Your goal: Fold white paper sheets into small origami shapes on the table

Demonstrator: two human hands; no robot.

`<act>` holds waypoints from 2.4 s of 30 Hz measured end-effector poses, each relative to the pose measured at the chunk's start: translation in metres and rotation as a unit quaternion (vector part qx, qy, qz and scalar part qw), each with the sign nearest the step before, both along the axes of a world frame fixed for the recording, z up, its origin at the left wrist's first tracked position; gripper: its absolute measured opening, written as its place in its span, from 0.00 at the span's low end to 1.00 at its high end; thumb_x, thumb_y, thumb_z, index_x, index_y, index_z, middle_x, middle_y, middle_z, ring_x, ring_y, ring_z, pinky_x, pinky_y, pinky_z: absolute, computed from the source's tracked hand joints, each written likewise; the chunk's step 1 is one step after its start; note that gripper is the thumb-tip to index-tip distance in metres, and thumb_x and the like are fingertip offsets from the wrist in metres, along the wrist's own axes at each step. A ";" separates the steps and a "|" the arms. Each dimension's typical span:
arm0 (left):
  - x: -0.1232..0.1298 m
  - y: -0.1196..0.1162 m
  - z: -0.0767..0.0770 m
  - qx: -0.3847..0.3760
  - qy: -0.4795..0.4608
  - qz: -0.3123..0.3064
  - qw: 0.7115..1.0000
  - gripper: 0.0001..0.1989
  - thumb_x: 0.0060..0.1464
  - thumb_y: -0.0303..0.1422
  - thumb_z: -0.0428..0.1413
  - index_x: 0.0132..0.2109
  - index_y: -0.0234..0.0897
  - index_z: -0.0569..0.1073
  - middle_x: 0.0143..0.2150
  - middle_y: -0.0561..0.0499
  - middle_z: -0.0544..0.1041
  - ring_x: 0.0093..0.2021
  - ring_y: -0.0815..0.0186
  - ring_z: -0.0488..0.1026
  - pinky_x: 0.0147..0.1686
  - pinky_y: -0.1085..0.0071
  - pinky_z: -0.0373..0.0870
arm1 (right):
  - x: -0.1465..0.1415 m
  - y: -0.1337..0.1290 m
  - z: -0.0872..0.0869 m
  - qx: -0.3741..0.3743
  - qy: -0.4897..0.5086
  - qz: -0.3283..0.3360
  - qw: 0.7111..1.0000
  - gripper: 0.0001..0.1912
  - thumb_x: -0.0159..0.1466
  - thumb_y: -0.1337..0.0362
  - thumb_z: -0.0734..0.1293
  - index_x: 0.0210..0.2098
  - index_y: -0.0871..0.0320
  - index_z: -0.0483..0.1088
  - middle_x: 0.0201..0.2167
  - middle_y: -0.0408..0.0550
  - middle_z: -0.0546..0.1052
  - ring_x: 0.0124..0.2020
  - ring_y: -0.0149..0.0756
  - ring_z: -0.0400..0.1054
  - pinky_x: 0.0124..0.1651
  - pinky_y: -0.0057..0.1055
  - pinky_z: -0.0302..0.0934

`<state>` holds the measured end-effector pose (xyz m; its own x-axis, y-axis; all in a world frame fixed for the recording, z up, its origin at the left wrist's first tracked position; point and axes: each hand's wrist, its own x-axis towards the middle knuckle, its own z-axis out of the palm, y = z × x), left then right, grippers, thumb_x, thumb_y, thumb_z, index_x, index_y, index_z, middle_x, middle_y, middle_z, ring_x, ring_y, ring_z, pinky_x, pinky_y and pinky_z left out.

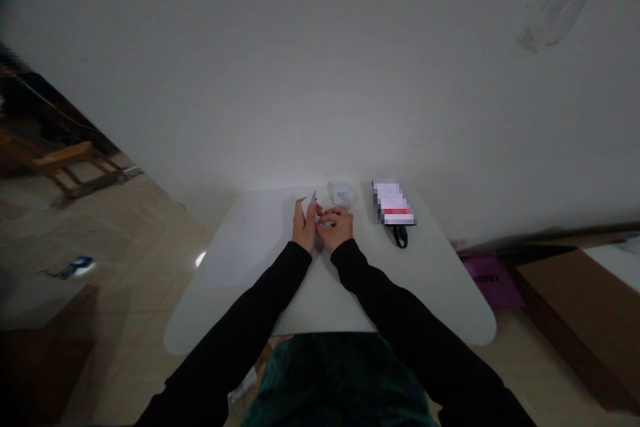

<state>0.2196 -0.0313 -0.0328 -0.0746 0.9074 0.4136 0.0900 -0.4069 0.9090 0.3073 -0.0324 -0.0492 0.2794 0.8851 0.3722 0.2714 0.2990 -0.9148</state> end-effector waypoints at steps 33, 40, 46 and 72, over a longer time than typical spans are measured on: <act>0.007 -0.014 0.006 0.000 -0.057 -0.021 0.998 0.15 0.59 0.43 0.42 0.47 0.39 0.61 0.41 0.49 0.69 0.33 0.71 0.68 0.33 0.73 0.68 | -0.007 -0.004 -0.002 0.004 0.040 0.015 0.999 0.10 0.48 0.60 0.67 0.27 0.59 0.74 0.33 0.50 0.70 0.33 0.34 0.64 0.25 0.27 0.62; 0.004 -0.010 0.005 0.070 0.024 0.020 0.997 0.13 0.59 0.40 0.45 0.47 0.38 0.62 0.39 0.49 0.70 0.41 0.67 0.68 0.44 0.68 0.65 | -0.005 -0.004 -0.001 0.048 0.021 -0.001 0.999 0.06 0.48 0.66 0.67 0.26 0.59 0.74 0.36 0.53 0.69 0.41 0.40 0.64 0.28 0.29 0.66; 0.004 -0.007 -0.001 0.074 0.032 0.021 0.997 0.14 0.59 0.41 0.45 0.47 0.37 0.62 0.39 0.48 0.71 0.41 0.66 0.69 0.44 0.69 0.65 | -0.005 0.000 -0.006 0.051 0.031 -0.009 0.998 0.04 0.48 0.65 0.68 0.23 0.60 0.73 0.34 0.53 0.69 0.38 0.39 0.65 0.26 0.29 0.66; -0.020 0.016 0.013 -0.243 -0.047 -0.201 0.948 0.16 0.47 0.32 0.52 0.45 0.40 0.61 0.29 0.54 0.70 0.21 0.72 0.70 0.16 0.79 0.64 | 0.052 0.021 0.030 -0.136 0.138 0.208 0.959 0.15 0.45 0.56 0.72 0.29 0.58 0.72 0.31 0.45 0.74 0.29 0.34 0.70 0.28 0.34 0.71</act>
<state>0.1997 -0.0152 -0.0202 0.3028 0.9516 -0.0528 -0.0738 0.0787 0.9942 0.3595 -0.0112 -0.0191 -0.0636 0.9952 0.0742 -0.0836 0.0688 -0.9941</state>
